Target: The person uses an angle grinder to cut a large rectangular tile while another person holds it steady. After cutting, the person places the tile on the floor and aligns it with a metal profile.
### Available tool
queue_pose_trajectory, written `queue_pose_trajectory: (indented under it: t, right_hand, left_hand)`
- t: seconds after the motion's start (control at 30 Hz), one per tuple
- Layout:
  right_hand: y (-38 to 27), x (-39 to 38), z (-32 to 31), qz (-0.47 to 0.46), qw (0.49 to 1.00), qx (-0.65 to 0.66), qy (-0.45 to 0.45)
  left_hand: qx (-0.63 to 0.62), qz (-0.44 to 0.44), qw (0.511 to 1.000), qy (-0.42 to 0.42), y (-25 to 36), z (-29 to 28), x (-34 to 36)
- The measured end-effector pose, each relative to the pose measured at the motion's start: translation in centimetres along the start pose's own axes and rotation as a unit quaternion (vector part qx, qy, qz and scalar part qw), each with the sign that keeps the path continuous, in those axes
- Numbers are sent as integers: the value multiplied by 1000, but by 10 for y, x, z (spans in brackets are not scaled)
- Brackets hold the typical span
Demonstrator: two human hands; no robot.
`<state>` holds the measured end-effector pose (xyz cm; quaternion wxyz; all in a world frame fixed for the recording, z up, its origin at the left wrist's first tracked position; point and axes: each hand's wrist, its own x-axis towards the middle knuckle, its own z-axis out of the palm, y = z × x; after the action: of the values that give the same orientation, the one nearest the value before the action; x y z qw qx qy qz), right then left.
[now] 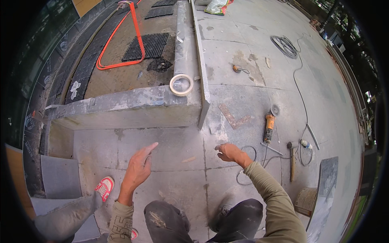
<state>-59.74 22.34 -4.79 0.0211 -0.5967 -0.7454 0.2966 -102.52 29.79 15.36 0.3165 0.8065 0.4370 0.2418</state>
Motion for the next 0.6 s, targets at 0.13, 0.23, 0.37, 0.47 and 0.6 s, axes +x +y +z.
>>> queue_pose_trajectory:
  t: [0.13,0.23,0.37,0.47,0.6]
  right_hand:
    - [-25,-102,-33,132,979,147,55]
    - [-50,-163,-27,195,950,220,110]
    - [-141,-264,3,314,890,315,96]
    - [-242,-338,-9,360,887,288,-16]
    - [-334,-410,-12,401,845,346,-73]
  left_hand:
    - [-84,-80,976,-182,105,-13,10]
    - [-1,-111,938,-329,134,-4,-43]
    - [164,-18,880,-444,188,-9,-152]
    - [212,37,851,-479,226,-32,-188]
    - [170,68,791,-584,255,-72,-204]
